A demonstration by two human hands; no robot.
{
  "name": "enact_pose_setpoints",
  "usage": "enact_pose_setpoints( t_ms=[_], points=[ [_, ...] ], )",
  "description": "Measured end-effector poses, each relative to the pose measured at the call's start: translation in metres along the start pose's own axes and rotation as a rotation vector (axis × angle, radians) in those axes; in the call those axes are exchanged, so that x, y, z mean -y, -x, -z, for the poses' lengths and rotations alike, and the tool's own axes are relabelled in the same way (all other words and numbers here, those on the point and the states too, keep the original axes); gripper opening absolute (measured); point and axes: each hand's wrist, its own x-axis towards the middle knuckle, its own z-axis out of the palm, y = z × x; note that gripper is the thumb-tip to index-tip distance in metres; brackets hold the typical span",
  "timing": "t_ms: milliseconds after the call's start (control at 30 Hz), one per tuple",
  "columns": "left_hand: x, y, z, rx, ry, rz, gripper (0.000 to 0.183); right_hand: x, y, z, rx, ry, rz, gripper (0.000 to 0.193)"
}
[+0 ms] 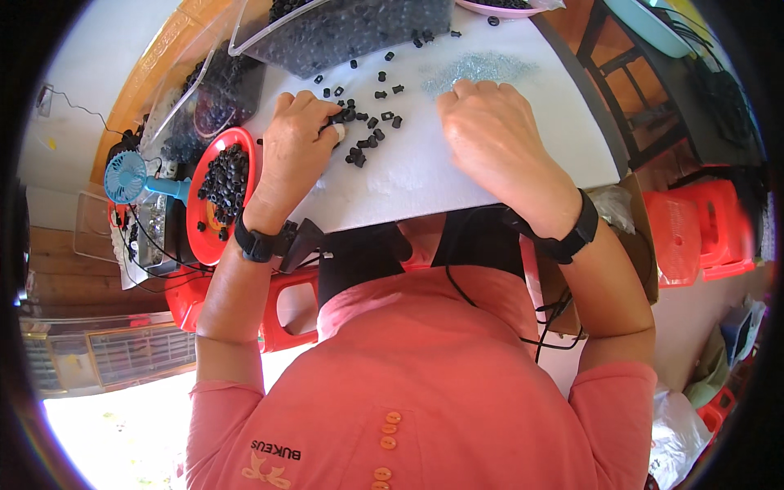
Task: Assembling small black rings onto white plastic components at a workstation.
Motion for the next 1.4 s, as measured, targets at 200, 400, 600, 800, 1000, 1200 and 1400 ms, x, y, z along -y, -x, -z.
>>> enact_pose_setpoints(
  t_ms=[200, 400, 600, 800, 1000, 1200, 1400],
  points=[
    [0.008, -0.010, -0.005, 0.009, -0.045, -0.023, 0.014, 0.008, 0.006, 0.012, -0.141, -0.250, 0.057, 0.007],
    [0.007, -0.009, -0.003, -0.012, 0.005, -0.078, 0.009, 0.017, 0.013, 0.001, -0.169, -0.196, 0.070, 0.011],
    [-0.007, 0.010, 0.020, -0.101, 0.294, -0.024, 0.007, 0.021, 0.022, -0.003, -0.155, -0.256, -0.016, 0.015],
    [0.007, 0.024, 0.019, -0.170, 0.185, 0.029, 0.008, 0.025, 0.023, -0.006, -0.234, -0.155, -0.019, 0.013],
    [0.005, -0.001, -0.002, -0.018, -0.087, -0.124, 0.014, 0.028, 0.025, -0.010, -0.208, -0.098, -0.107, 0.011],
    [0.006, -0.008, 0.005, -0.078, -0.018, -0.200, 0.012, 0.031, 0.027, -0.009, -0.206, -0.037, -0.220, 0.010],
    [-0.039, 0.042, 0.031, 0.093, 0.566, 0.110, 0.009, 0.020, 0.035, -0.008, -0.235, -0.209, -0.155, 0.016]
  ],
)
